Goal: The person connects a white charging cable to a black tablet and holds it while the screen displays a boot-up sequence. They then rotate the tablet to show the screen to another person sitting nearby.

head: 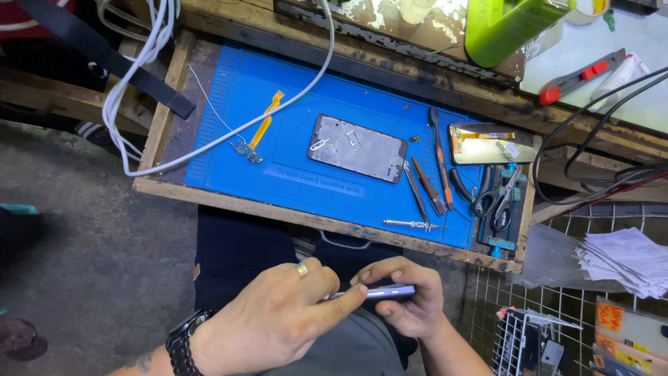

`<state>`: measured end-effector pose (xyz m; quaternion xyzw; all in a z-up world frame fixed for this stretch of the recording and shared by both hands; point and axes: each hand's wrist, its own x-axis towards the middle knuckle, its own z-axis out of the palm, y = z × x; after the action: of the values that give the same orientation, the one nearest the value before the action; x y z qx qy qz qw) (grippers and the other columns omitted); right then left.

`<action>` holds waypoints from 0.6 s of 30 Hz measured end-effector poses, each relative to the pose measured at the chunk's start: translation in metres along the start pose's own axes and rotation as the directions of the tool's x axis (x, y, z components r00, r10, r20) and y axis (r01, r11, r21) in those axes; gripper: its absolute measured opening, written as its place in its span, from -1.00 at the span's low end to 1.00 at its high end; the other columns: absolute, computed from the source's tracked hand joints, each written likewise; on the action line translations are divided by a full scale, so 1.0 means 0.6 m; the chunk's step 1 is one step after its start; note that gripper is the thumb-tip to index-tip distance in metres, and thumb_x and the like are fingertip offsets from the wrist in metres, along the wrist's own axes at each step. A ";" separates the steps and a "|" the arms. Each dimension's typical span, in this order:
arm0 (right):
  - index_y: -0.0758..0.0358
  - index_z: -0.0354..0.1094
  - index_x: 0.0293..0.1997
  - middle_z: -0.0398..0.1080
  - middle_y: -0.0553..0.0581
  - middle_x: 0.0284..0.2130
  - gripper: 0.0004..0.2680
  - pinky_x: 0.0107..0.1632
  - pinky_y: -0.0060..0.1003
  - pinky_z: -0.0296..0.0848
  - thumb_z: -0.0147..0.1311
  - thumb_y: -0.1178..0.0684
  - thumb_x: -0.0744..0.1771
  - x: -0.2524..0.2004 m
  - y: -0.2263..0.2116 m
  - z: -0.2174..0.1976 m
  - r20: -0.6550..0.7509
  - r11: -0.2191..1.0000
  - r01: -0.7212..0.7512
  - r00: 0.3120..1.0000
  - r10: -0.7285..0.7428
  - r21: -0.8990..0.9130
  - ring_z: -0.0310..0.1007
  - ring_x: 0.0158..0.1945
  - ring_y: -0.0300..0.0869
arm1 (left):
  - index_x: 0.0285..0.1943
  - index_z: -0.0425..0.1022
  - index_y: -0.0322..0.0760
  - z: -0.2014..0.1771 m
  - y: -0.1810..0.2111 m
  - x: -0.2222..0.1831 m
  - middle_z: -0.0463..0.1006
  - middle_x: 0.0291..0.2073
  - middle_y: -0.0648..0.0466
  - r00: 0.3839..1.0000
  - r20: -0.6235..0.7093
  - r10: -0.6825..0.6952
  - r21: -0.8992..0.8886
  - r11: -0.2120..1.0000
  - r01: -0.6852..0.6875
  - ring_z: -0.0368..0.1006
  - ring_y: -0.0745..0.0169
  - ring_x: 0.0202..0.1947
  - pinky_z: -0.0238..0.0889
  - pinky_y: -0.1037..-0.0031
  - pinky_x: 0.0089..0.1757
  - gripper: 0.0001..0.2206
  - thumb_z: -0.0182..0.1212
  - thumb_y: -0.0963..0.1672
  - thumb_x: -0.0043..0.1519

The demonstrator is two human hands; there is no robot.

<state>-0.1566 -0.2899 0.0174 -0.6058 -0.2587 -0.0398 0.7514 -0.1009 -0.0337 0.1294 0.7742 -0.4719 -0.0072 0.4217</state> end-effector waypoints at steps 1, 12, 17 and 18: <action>0.19 0.05 0.23 0.39 0.43 -0.01 -0.67 0.07 0.07 0.67 0.17 0.06 0.42 0.000 0.004 -0.001 -0.003 1.000 -0.001 1.000 0.001 0.014 0.58 0.03 0.15 | 0.14 0.54 -0.33 0.000 -0.003 0.000 0.37 -0.37 0.07 1.000 0.004 -0.017 -0.007 1.000 0.017 0.36 0.18 -0.41 0.24 0.36 -0.40 -0.64 0.25 -0.22 0.13; 0.18 0.07 0.24 0.36 0.41 0.04 -0.67 0.13 -0.02 0.56 0.18 0.10 0.40 0.011 0.024 -0.010 -0.012 0.999 -0.001 1.000 0.000 -0.050 0.51 0.08 0.08 | 0.16 0.56 -0.20 -0.001 -0.024 0.003 0.38 -0.34 0.04 0.994 0.010 -0.108 -0.001 0.994 0.108 0.39 0.13 -0.40 0.27 0.37 -0.40 -0.58 0.23 -0.25 0.07; 0.19 0.11 0.24 0.36 0.38 0.08 -0.69 0.23 -0.03 0.46 0.17 0.10 0.40 0.019 0.030 -0.017 0.013 0.987 -0.002 1.000 0.004 -0.161 0.45 0.15 0.07 | 0.15 0.55 -0.17 -0.003 -0.039 0.007 0.39 -0.30 0.00 0.993 0.003 -0.121 0.001 0.993 0.121 0.43 0.05 -0.35 0.30 0.31 -0.35 -0.60 0.22 -0.25 0.08; 0.20 0.14 0.25 0.37 0.36 0.08 -0.69 0.24 -0.04 0.44 0.16 0.10 0.39 0.026 0.033 -0.022 0.028 0.980 -0.004 1.000 0.010 -0.200 0.44 0.16 0.07 | 0.14 0.55 -0.16 -0.005 -0.045 0.011 0.39 -0.29 -0.02 0.992 -0.006 -0.125 0.004 0.992 0.125 0.43 0.03 -0.33 0.31 0.30 -0.34 -0.59 0.20 -0.26 0.08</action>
<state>-0.1313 -0.2928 0.0048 -0.6795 -0.2623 -0.0541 0.6830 -0.0768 -0.0310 0.1161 0.8033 -0.4213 -0.0301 0.4200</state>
